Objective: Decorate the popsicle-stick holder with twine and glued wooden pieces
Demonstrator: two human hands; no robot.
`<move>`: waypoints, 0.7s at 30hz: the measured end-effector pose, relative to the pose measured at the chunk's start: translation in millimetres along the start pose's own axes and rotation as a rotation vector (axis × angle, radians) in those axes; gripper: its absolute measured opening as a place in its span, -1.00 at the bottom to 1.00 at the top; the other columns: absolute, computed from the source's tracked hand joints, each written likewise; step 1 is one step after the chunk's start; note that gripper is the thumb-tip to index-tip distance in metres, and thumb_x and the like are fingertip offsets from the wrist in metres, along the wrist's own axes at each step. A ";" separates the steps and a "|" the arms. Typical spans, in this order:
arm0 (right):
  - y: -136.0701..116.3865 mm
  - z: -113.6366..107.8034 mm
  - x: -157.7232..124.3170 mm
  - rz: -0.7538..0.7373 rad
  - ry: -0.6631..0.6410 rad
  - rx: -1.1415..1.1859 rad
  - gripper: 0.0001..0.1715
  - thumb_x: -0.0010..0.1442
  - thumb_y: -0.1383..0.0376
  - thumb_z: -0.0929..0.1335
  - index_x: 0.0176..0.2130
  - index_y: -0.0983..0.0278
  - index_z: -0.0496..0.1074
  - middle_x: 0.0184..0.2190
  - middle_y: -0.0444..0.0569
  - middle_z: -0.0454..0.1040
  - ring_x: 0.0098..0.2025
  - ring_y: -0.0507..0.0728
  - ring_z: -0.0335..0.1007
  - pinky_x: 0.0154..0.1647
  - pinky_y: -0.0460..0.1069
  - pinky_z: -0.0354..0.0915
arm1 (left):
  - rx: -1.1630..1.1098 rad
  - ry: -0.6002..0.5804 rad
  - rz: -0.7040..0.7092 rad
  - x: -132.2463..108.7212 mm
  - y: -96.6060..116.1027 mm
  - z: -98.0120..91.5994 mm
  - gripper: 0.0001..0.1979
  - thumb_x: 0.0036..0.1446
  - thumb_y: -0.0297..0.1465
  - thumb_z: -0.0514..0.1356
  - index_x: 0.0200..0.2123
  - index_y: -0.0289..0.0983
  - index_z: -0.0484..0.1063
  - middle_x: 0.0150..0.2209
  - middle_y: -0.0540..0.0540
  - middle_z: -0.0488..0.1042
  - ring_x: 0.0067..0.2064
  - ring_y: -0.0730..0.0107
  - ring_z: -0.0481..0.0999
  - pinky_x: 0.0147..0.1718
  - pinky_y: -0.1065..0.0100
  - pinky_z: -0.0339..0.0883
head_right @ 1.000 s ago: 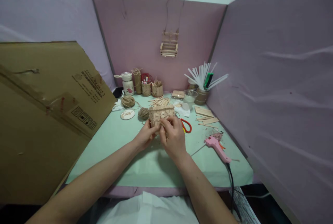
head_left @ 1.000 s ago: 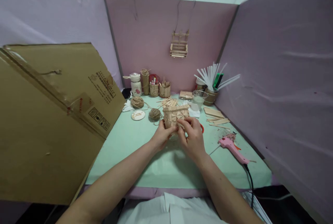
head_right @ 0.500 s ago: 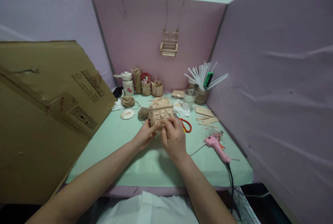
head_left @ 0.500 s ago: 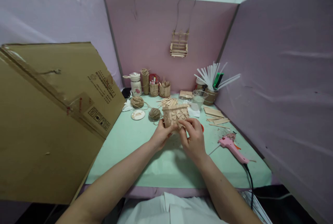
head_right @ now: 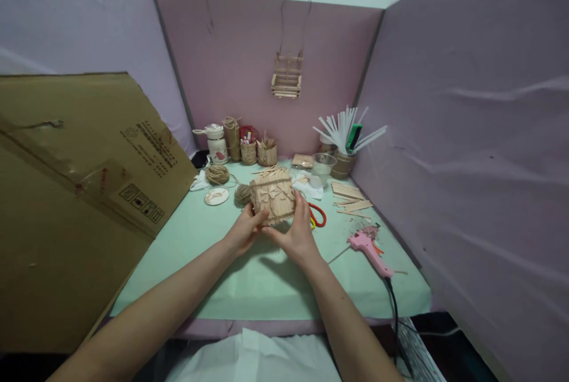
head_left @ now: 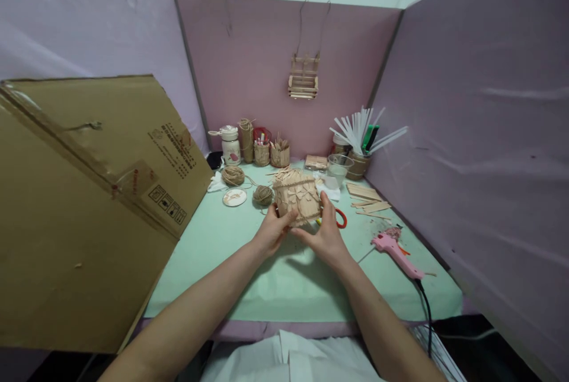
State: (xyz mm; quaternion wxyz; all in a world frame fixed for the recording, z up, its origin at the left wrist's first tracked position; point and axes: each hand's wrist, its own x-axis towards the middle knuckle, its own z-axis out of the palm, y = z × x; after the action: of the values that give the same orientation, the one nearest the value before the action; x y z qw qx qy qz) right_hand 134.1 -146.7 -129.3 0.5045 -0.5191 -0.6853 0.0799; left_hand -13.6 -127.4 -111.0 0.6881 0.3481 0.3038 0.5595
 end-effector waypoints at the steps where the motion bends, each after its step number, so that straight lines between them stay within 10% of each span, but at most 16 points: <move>1: 0.7 3.6 -1.1 0.014 -0.007 0.005 0.29 -0.05 0.02 0.52 0.38 0.22 -0.20 0.31 0.30 0.03 0.36 0.43 -0.05 0.25 0.39 0.11 | 0.012 -0.001 0.001 -0.2 -0.5 -0.4 -0.32 -0.24 -0.27 0.51 -0.04 -0.26 0.32 0.11 -0.29 0.43 0.12 0.06 0.45 0.15 0.06 0.27; 9: -4.8 12.2 -0.9 0.046 0.130 -0.006 0.26 -0.01 0.07 0.49 0.38 0.29 -0.22 0.31 0.34 0.04 0.34 0.42 0.01 0.24 0.35 0.14 | 0.111 -0.032 -0.004 3.6 -1.0 -1.3 -0.27 -0.26 -0.26 0.51 -0.01 -0.23 0.28 0.10 -0.29 0.39 0.11 0.03 0.43 0.11 0.05 0.27; 16: -1.9 11.2 0.0 0.088 0.204 -0.102 0.27 -0.04 0.02 0.50 0.37 0.30 -0.18 0.25 0.37 0.09 0.31 0.45 -0.01 0.19 0.38 0.12 | 0.683 0.173 0.631 -4.1 10.6 -4.6 -0.51 -0.18 -0.33 0.46 -0.12 -0.14 0.46 -0.03 -0.14 0.39 0.15 0.08 0.27 0.22 0.14 0.01; 21: -6.9 14.5 -1.8 0.050 0.211 -0.175 0.16 0.03 0.10 0.45 0.37 0.31 -0.18 0.24 0.35 0.09 0.29 0.44 0.00 0.20 0.37 0.11 | 0.948 0.197 0.761 -8.5 8.0 0.6 -0.85 -0.06 -0.32 0.39 -0.35 -0.13 0.55 -0.25 -0.10 0.43 -0.04 0.08 0.32 0.14 0.11 0.02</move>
State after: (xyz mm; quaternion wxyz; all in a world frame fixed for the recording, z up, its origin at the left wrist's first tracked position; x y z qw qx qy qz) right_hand 118.4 -145.2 -133.0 0.5245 -0.5835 -0.6196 -0.0227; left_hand -19.2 -134.8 -103.9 0.1791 0.6470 0.4360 0.5993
